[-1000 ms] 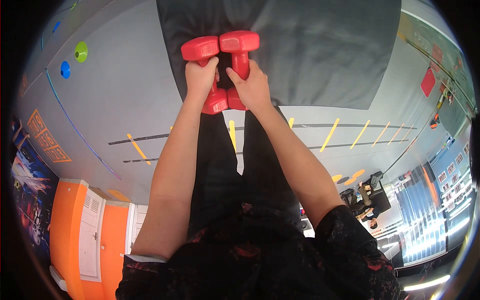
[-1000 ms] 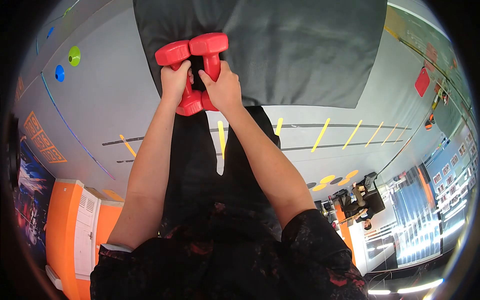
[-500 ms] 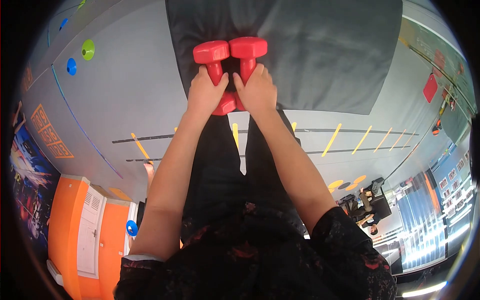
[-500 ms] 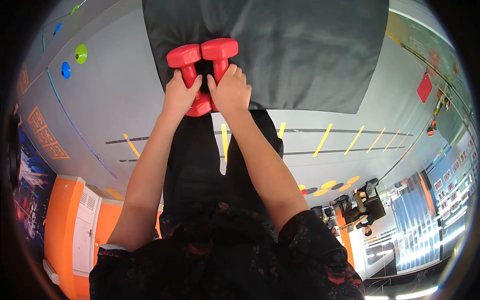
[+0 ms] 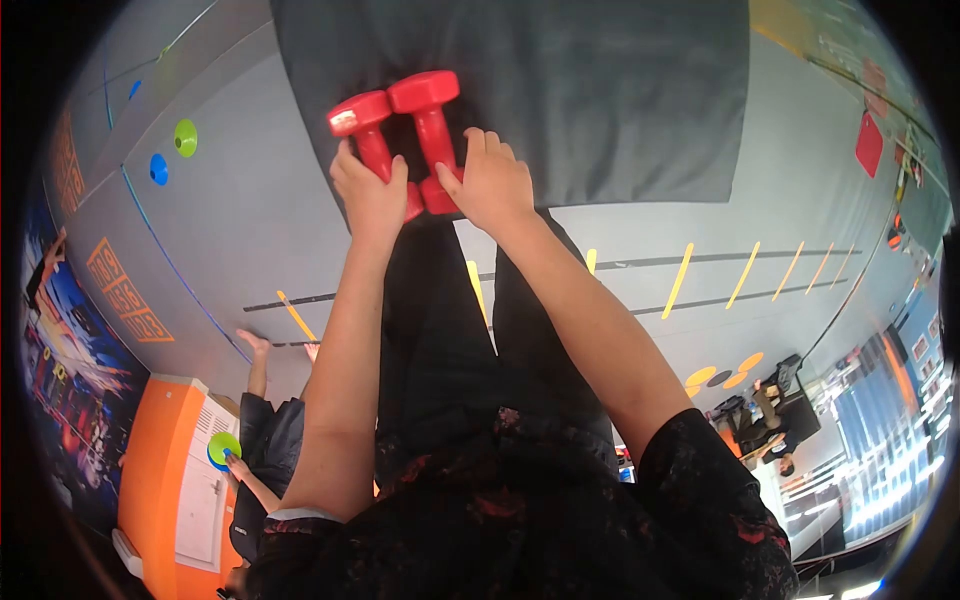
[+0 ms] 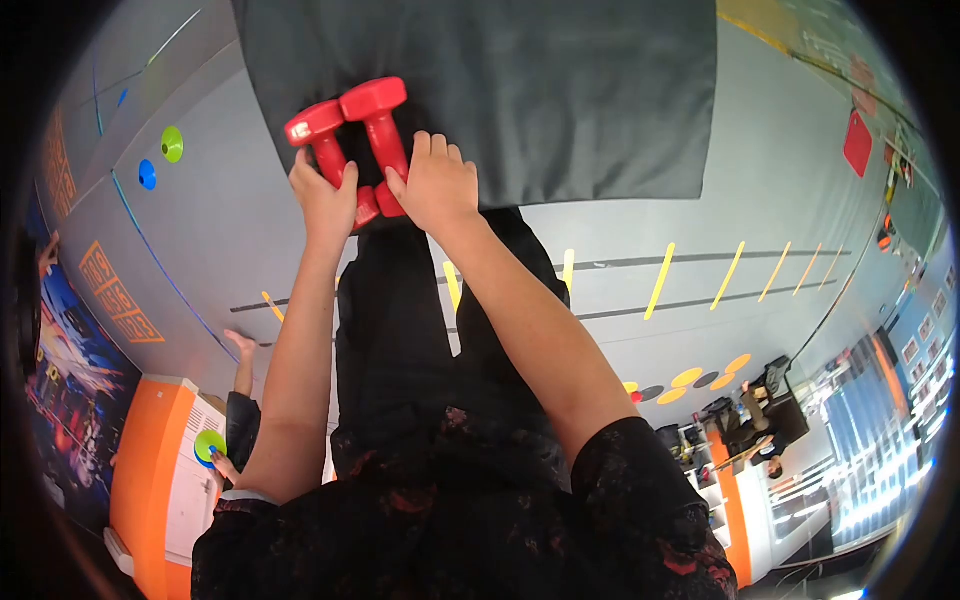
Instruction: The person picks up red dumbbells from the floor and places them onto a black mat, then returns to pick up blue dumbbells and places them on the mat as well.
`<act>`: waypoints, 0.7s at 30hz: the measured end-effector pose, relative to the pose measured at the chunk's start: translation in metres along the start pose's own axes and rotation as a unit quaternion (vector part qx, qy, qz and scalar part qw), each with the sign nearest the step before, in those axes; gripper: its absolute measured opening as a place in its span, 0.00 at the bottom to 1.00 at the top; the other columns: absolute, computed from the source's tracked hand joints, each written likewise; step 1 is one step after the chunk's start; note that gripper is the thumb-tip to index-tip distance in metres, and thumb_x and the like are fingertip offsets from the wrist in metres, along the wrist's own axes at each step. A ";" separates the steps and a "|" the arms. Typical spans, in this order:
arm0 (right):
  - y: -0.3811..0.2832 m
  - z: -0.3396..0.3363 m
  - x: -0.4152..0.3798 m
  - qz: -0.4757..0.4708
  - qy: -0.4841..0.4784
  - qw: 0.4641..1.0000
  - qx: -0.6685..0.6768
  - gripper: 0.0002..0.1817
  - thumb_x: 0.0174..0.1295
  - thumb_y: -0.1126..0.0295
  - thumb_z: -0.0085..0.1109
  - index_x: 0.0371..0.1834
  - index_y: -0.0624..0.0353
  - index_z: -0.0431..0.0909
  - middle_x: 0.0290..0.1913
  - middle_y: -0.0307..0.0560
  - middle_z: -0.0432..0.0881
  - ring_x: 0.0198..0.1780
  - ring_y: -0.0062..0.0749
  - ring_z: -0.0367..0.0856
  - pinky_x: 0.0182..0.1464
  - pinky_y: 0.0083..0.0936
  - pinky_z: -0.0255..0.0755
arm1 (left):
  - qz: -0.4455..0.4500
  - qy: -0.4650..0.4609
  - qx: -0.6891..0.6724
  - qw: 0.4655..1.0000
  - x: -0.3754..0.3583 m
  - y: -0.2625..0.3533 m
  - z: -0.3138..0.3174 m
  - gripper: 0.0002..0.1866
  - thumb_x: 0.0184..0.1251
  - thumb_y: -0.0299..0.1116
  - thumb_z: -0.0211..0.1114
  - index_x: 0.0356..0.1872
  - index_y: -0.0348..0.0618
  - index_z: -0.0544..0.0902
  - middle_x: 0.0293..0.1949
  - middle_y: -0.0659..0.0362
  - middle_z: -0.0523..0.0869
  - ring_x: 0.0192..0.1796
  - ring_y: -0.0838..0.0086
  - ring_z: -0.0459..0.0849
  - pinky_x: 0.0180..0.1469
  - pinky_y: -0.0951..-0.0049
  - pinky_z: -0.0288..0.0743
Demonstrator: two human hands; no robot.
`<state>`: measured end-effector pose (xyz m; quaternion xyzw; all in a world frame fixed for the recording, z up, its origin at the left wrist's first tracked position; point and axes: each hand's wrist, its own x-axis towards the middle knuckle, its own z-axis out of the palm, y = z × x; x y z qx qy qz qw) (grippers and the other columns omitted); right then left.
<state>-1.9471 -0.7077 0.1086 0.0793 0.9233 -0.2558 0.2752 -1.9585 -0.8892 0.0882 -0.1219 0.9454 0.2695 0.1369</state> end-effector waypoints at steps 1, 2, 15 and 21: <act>0.006 -0.001 -0.004 -0.011 0.013 1.000 0.004 0.34 0.69 0.46 0.65 0.67 0.62 0.72 0.53 0.52 0.82 0.53 0.46 0.86 0.51 0.44 0.81 | 0.027 0.031 0.040 0.998 -0.006 0.005 0.000 0.43 0.67 0.39 0.72 0.76 0.29 0.61 0.71 0.36 0.66 0.74 0.41 0.66 0.75 0.49 0.63; 0.011 -0.004 -0.008 -0.002 0.022 1.000 0.009 0.34 0.69 0.46 0.65 0.67 0.62 0.72 0.53 0.52 0.82 0.53 0.46 0.86 0.51 0.44 0.81 | 0.038 0.028 0.036 0.998 -0.013 0.012 0.000 0.42 0.66 0.38 0.72 0.76 0.31 0.61 0.72 0.38 0.64 0.76 0.42 0.62 0.76 0.47 0.60; 0.035 -0.014 -0.080 0.138 0.199 0.940 0.240 0.48 0.69 0.53 0.67 0.85 0.54 0.49 0.80 0.60 0.58 0.73 0.59 0.73 0.69 0.46 0.75 | 0.307 -0.121 -0.061 0.942 -0.024 0.042 -0.029 0.44 0.68 0.29 0.71 0.80 0.38 0.55 0.72 0.38 0.63 0.74 0.44 0.66 0.74 0.50 0.68; 0.023 -0.043 -0.197 0.189 0.342 0.891 0.230 0.50 0.70 0.51 0.66 0.87 0.52 0.46 0.82 0.60 0.55 0.76 0.62 0.69 0.72 0.48 0.73 | 0.283 -0.171 -0.061 0.942 -0.024 0.070 -0.078 0.43 0.72 0.33 0.69 0.81 0.39 0.53 0.72 0.38 0.67 0.73 0.48 0.71 0.74 0.53 0.69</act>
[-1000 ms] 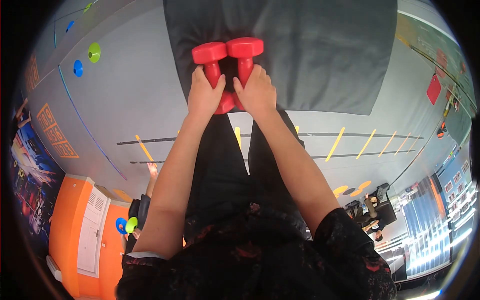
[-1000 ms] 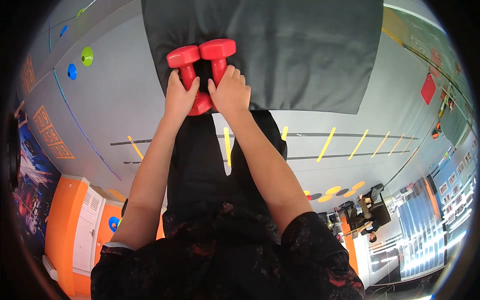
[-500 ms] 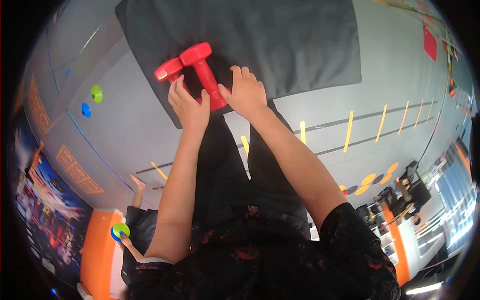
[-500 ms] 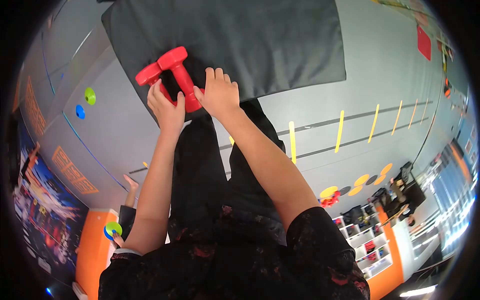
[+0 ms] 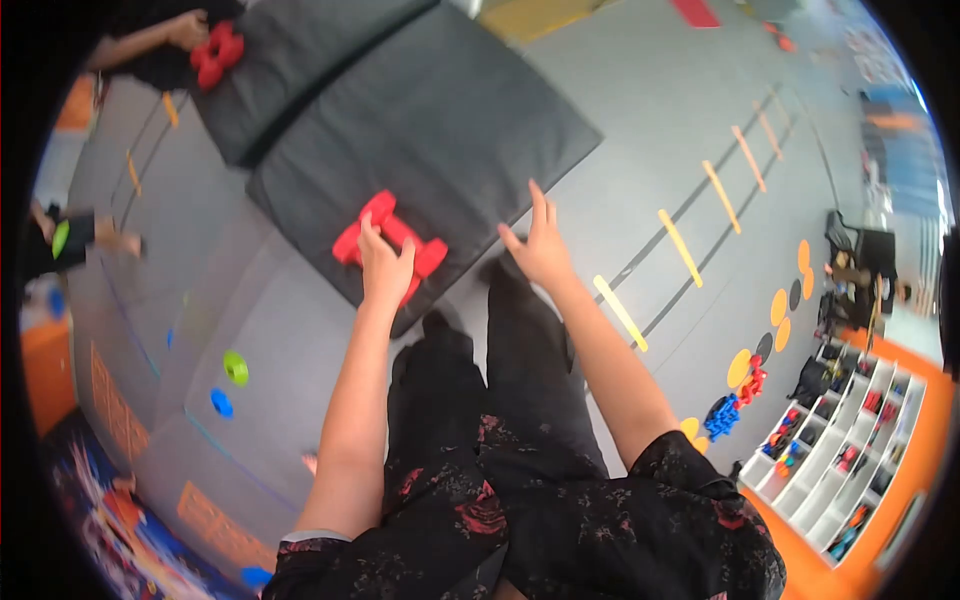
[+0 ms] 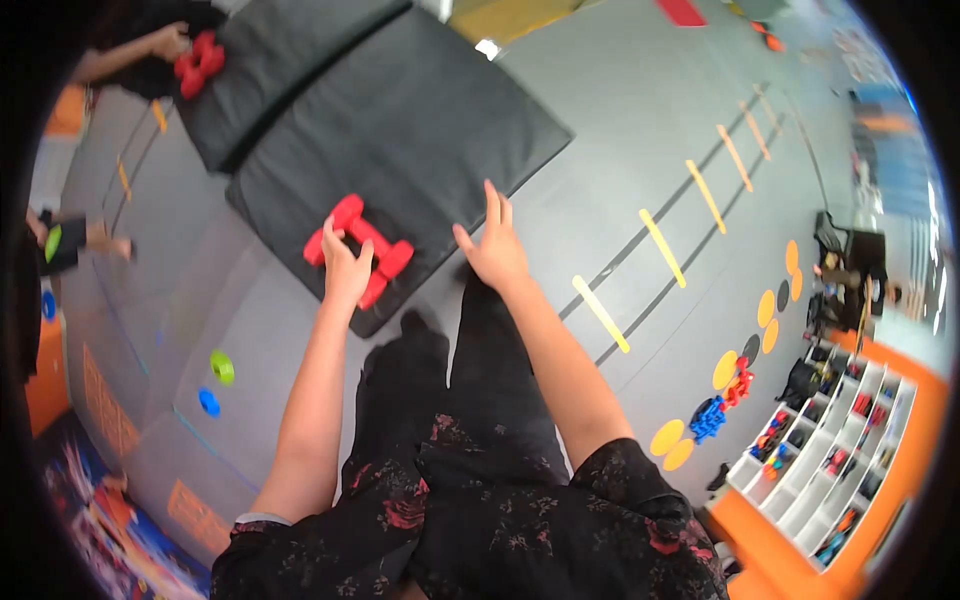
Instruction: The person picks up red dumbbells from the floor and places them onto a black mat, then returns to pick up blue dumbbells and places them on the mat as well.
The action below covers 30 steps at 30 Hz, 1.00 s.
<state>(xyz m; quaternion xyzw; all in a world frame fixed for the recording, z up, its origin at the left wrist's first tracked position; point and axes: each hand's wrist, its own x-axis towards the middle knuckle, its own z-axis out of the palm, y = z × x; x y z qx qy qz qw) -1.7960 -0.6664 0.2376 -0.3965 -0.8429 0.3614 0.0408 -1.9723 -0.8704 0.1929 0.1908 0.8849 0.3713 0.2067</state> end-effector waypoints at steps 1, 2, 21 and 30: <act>-0.001 -0.018 -0.016 0.012 0.028 1.000 0.008 0.50 0.70 0.51 0.66 0.87 0.52 0.46 0.82 0.60 0.55 0.77 0.62 0.68 0.72 0.49 0.72 | 0.042 -0.002 -0.026 0.999 0.001 0.013 -0.001 0.43 0.72 0.33 0.69 0.81 0.38 0.53 0.71 0.38 0.68 0.73 0.48 0.71 0.74 0.53 0.68; -0.007 -0.038 -0.033 0.052 0.038 0.997 0.032 0.48 0.70 0.54 0.67 0.86 0.52 0.48 0.79 0.60 0.60 0.77 0.60 0.69 0.73 0.49 0.70 | 0.085 -0.007 -0.051 0.995 0.002 0.029 -0.001 0.43 0.71 0.33 0.69 0.81 0.38 0.54 0.70 0.38 0.69 0.72 0.48 0.71 0.74 0.52 0.68; 0.104 -0.302 -0.399 0.179 0.372 0.893 0.180 0.39 0.74 0.52 0.63 0.81 0.55 0.58 0.77 0.58 0.59 0.74 0.54 0.73 0.72 0.45 0.74 | 0.418 -0.300 -0.017 0.857 -0.257 0.370 0.103 0.32 0.76 0.35 0.67 0.76 0.43 0.65 0.59 0.52 0.81 0.53 0.67 0.85 0.56 0.62 0.83; 0.208 -0.386 -0.643 0.246 0.513 0.811 0.135 0.33 0.73 0.55 0.65 0.75 0.55 0.65 0.73 0.57 0.65 0.67 0.50 0.77 0.69 0.43 0.75 | 0.561 -0.424 -0.047 0.709 -0.522 0.467 0.227 0.31 0.73 0.34 0.67 0.73 0.44 0.68 0.58 0.52 0.83 0.58 0.63 0.84 0.63 0.58 0.79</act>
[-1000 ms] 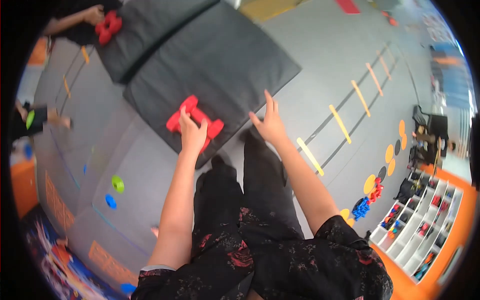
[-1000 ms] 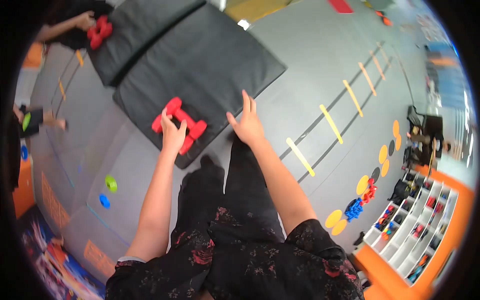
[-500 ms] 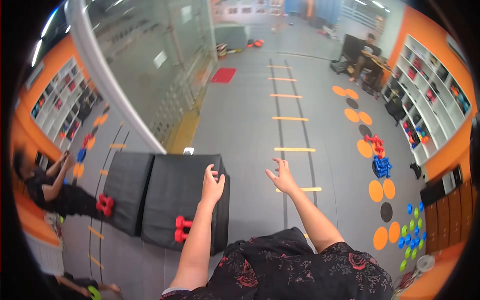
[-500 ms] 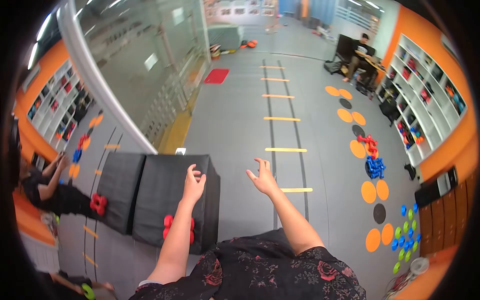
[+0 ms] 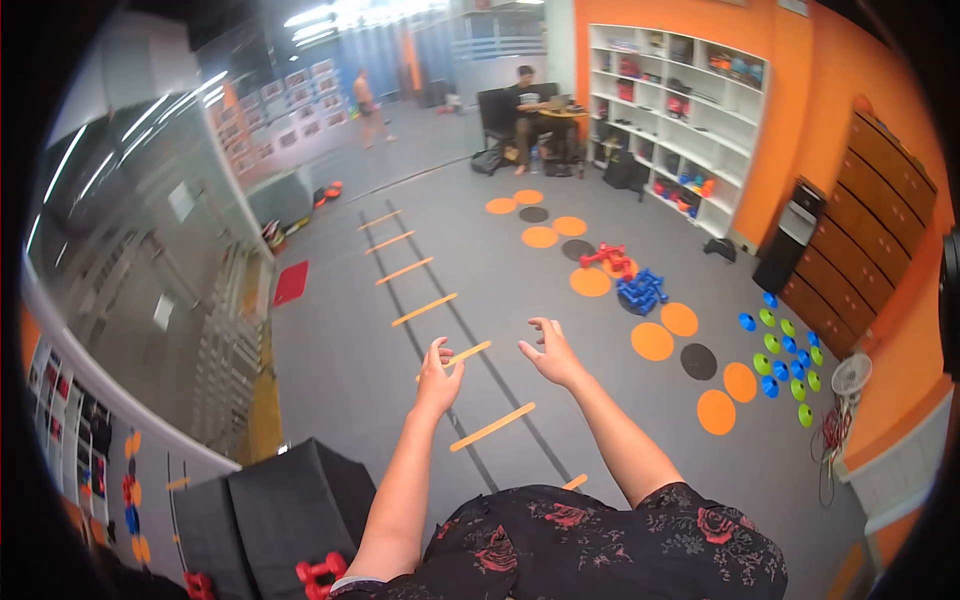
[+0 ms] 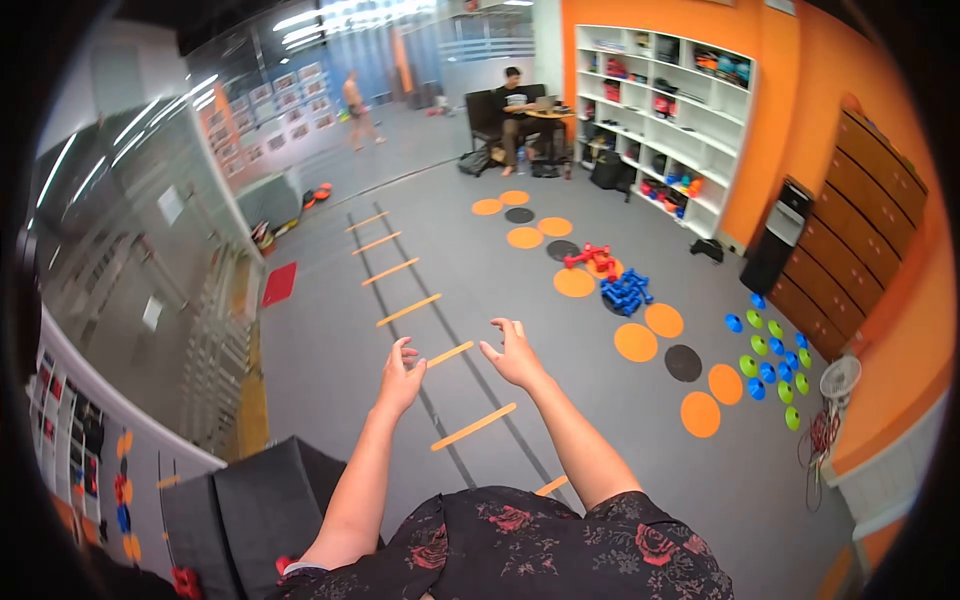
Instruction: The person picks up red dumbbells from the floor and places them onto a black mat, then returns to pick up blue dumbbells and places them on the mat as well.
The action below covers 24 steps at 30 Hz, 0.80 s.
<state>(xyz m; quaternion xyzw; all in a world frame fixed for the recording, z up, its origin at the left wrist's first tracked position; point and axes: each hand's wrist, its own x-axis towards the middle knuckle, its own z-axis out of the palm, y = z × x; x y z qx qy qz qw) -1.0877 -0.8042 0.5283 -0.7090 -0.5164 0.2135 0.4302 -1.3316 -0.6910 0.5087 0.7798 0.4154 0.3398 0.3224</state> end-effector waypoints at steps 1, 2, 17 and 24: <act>0.011 -0.019 -0.003 0.011 0.019 1.000 0.006 0.33 0.72 0.55 0.65 0.74 0.55 0.66 0.71 0.57 0.67 0.65 0.49 0.78 0.68 0.43 0.76 | 0.008 -0.020 -0.010 1.000 0.011 0.017 0.013 0.30 0.73 0.34 0.67 0.73 0.43 0.68 0.58 0.52 0.82 0.58 0.63 0.83 0.63 0.59 0.79; 0.023 -0.035 -0.006 0.024 0.036 0.999 0.013 0.32 0.72 0.56 0.66 0.74 0.55 0.67 0.70 0.56 0.68 0.62 0.47 0.79 0.66 0.42 0.76 | 0.013 -0.040 -0.019 0.999 0.019 0.031 0.026 0.30 0.73 0.34 0.67 0.73 0.43 0.69 0.59 0.52 0.82 0.59 0.63 0.82 0.62 0.60 0.79; 0.141 -0.150 -0.035 0.138 0.211 0.966 0.047 0.31 0.70 0.56 0.67 0.71 0.54 0.69 0.66 0.54 0.71 0.58 0.43 0.80 0.62 0.40 0.78 | 0.118 -0.207 -0.011 0.971 0.110 0.120 0.197 0.27 0.75 0.33 0.65 0.72 0.44 0.70 0.59 0.52 0.83 0.59 0.65 0.86 0.59 0.60 0.81; 0.180 -0.170 0.027 0.162 0.228 0.960 0.027 0.31 0.70 0.56 0.68 0.71 0.54 0.69 0.66 0.54 0.71 0.57 0.42 0.80 0.62 0.40 0.79 | 0.124 -0.238 -0.058 0.962 0.183 0.099 0.264 0.28 0.73 0.32 0.67 0.71 0.42 0.71 0.58 0.50 0.83 0.58 0.63 0.84 0.61 0.60 0.80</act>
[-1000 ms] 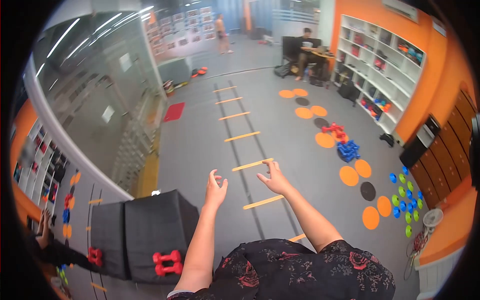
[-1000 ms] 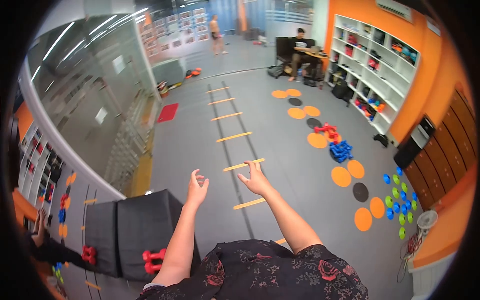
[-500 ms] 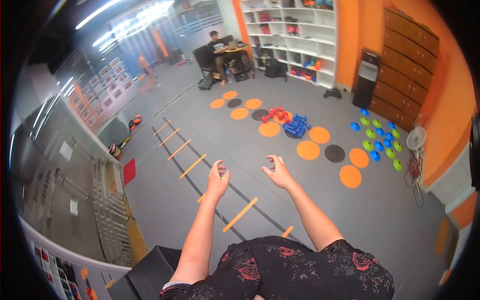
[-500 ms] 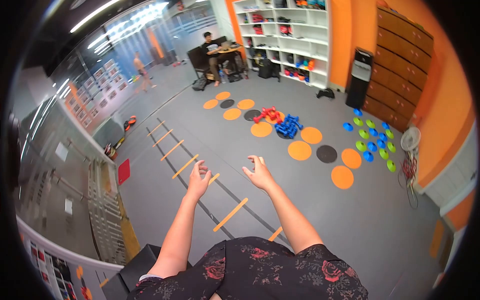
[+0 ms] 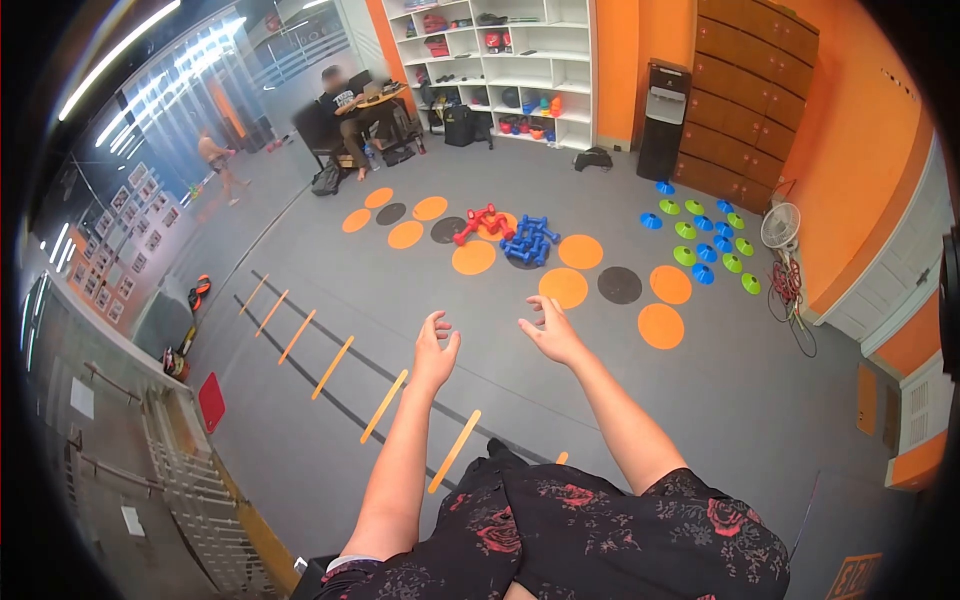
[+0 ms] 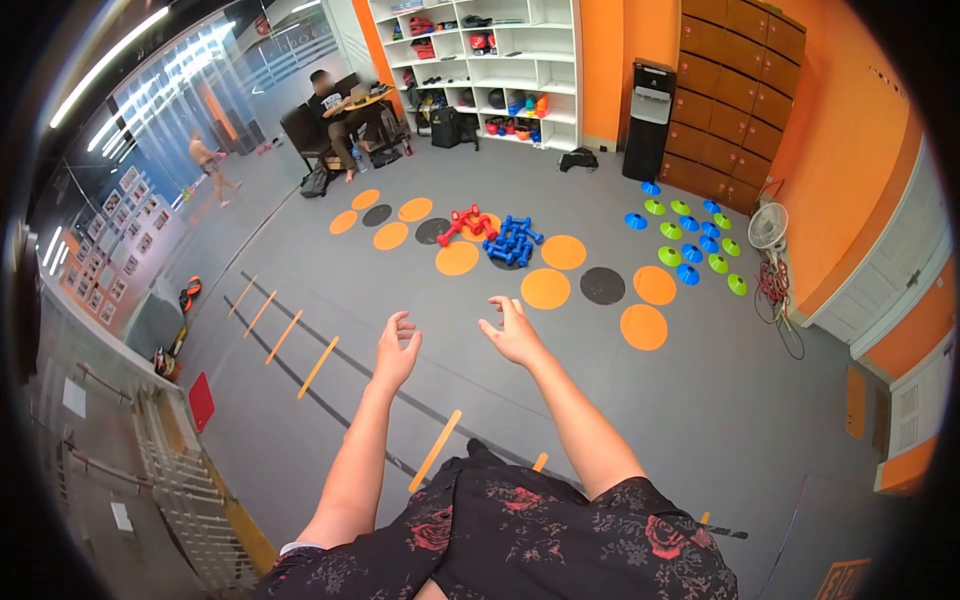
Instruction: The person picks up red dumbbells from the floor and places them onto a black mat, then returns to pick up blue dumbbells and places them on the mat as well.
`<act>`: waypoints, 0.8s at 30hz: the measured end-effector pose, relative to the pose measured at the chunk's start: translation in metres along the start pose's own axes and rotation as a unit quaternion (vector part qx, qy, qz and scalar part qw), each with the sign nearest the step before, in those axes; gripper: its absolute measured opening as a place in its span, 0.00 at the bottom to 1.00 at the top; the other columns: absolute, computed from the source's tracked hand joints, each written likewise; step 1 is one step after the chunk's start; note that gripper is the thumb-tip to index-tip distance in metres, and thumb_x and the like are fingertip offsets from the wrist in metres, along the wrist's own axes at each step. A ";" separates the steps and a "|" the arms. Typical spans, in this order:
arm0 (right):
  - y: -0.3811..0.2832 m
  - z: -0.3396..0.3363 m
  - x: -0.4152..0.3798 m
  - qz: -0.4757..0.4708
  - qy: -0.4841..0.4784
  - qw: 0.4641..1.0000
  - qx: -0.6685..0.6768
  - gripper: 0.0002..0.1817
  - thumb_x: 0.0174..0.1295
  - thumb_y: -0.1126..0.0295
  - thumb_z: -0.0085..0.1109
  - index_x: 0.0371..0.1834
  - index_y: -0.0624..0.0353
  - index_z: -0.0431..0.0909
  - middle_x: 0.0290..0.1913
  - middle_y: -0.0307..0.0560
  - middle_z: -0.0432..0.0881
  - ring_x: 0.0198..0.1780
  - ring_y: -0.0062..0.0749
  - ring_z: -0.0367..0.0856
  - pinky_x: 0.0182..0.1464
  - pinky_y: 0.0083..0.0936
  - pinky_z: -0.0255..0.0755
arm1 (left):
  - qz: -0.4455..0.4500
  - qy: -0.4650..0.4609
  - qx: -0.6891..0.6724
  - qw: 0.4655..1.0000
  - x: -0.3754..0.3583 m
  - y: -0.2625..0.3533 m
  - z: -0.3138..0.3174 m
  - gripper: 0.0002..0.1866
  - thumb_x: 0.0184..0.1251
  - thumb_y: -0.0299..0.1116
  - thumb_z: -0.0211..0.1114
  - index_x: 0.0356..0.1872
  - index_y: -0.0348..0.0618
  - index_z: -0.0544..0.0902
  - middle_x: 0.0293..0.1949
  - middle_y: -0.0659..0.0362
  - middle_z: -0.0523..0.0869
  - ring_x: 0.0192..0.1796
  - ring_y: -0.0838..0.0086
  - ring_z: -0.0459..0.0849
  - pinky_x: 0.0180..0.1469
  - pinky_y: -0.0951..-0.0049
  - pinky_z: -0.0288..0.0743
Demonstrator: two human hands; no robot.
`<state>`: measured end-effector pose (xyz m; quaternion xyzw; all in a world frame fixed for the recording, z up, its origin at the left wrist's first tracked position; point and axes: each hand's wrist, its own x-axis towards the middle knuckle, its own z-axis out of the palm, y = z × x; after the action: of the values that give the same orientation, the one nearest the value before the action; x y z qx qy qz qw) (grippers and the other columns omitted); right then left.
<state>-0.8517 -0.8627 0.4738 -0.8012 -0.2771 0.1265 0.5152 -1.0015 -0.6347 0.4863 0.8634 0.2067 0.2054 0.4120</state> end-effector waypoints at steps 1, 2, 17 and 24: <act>0.004 0.005 0.014 -0.001 0.000 1.000 0.004 0.31 0.70 0.56 0.68 0.71 0.54 0.69 0.65 0.54 0.71 0.57 0.43 0.80 0.62 0.40 0.78 | 0.003 -0.005 -0.009 1.000 0.013 -0.007 0.000 0.27 0.73 0.32 0.67 0.71 0.43 0.71 0.57 0.51 0.84 0.57 0.63 0.85 0.60 0.60 0.81; 0.006 0.009 0.034 -0.007 0.002 1.000 0.007 0.31 0.70 0.56 0.67 0.71 0.54 0.69 0.65 0.54 0.71 0.57 0.43 0.80 0.62 0.40 0.78 | 0.011 -0.006 -0.019 1.000 0.032 -0.012 -0.001 0.27 0.73 0.32 0.67 0.71 0.43 0.71 0.57 0.52 0.85 0.57 0.64 0.86 0.58 0.60 0.81; 0.031 0.047 0.241 0.052 0.015 0.998 0.038 0.30 0.72 0.56 0.67 0.72 0.55 0.69 0.64 0.55 0.75 0.56 0.40 0.84 0.56 0.38 0.81 | -0.023 -0.053 -0.079 0.995 0.264 -0.078 0.007 0.26 0.74 0.31 0.66 0.70 0.42 0.72 0.57 0.51 0.85 0.55 0.64 0.87 0.58 0.61 0.82; 0.043 0.006 0.347 0.138 -0.042 0.973 0.183 0.29 0.76 0.52 0.63 0.73 0.53 0.69 0.66 0.51 0.78 0.57 0.33 0.85 0.53 0.36 0.82 | -0.024 -0.046 -0.098 0.994 0.362 -0.079 0.049 0.24 0.74 0.34 0.67 0.68 0.42 0.74 0.55 0.50 0.87 0.55 0.64 0.89 0.55 0.63 0.83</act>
<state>-0.5586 -0.6724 0.4609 -0.7179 -0.1577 0.2784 0.6182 -0.6896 -0.4295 0.4618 0.8221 0.1868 0.1746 0.5087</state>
